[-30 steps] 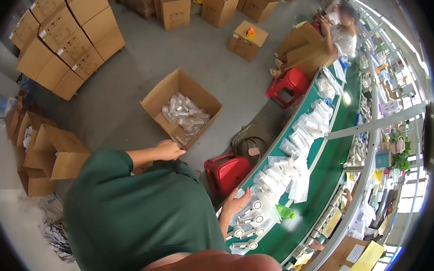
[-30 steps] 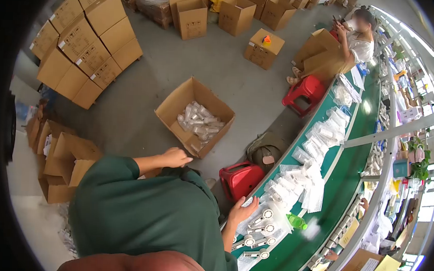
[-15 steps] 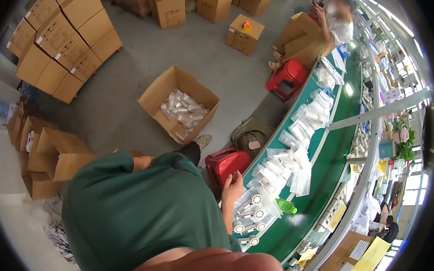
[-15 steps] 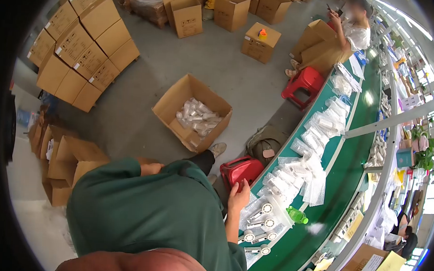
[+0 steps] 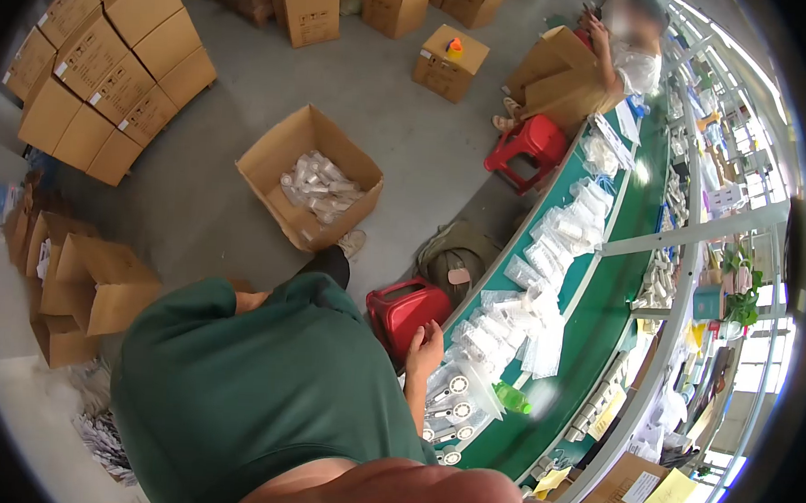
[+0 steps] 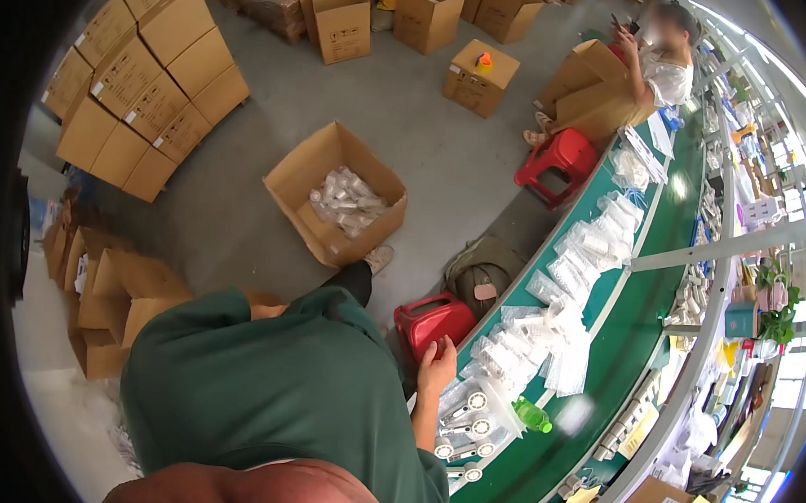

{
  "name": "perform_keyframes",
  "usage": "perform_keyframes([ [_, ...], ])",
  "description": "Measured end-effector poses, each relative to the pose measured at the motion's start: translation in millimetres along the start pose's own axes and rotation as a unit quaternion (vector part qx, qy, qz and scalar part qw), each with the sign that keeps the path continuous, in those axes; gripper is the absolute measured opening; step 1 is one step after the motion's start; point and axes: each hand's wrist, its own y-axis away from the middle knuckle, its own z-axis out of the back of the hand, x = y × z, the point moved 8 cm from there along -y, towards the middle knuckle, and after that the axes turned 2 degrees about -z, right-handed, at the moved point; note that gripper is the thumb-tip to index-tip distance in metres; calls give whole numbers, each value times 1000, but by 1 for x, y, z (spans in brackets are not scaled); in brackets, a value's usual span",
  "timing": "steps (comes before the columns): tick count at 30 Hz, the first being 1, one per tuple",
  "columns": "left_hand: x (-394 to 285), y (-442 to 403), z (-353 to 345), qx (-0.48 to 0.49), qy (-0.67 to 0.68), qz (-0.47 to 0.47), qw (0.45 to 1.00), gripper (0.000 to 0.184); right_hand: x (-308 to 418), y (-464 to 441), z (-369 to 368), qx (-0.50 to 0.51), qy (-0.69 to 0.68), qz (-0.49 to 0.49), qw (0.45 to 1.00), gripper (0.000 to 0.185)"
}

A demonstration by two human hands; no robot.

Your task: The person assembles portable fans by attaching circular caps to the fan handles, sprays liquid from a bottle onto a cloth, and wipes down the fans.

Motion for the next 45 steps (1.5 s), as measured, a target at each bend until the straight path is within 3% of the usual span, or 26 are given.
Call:
perform_keyframes([
  [5, -19, -63, 40, 4, 0, -7, 1000, 34, 5, -26, -12, -18, 11, -20, 1000, 32],
  [13, -87, -216, 116, 42, 1, -54, 998, 33, 17, -123, -93, 59, 76, -75, 992, 30],
  [18, -189, -293, 182, 63, 40, -143, 987, 33, 105, -261, -138, 110, 49, -72, 990, 32],
  [22, -248, -332, 234, 64, 60, -195, 977, 32, 168, -363, -151, 96, 52, -6, 994, 35],
  [25, -241, -357, 268, 59, 45, -190, 979, 32, 168, -404, -158, 95, 56, -52, 993, 32],
  [29, -205, -396, 281, 49, 2, -152, 987, 32, 126, -443, -170, 142, 142, -41, 979, 33],
  [33, -187, -426, 302, 26, -87, -133, 987, 31, 114, -499, -181, 136, 111, -75, 982, 33],
  [38, -238, -464, 394, -70, 72, -244, 965, 33, 139, -631, -211, 144, 109, -23, 983, 32],
  [41, -241, -525, 417, -3, 181, 18, 983, 43, 179, -726, -219, 131, 141, 45, 980, 33],
  [44, -288, -562, 481, -131, 91, -14, 987, 40, 208, -821, -243, 151, 128, 74, 977, 34],
  [45, -298, -559, 502, -159, 153, 10, 975, 38, 219, -849, -257, 182, 167, 100, 964, 35],
])
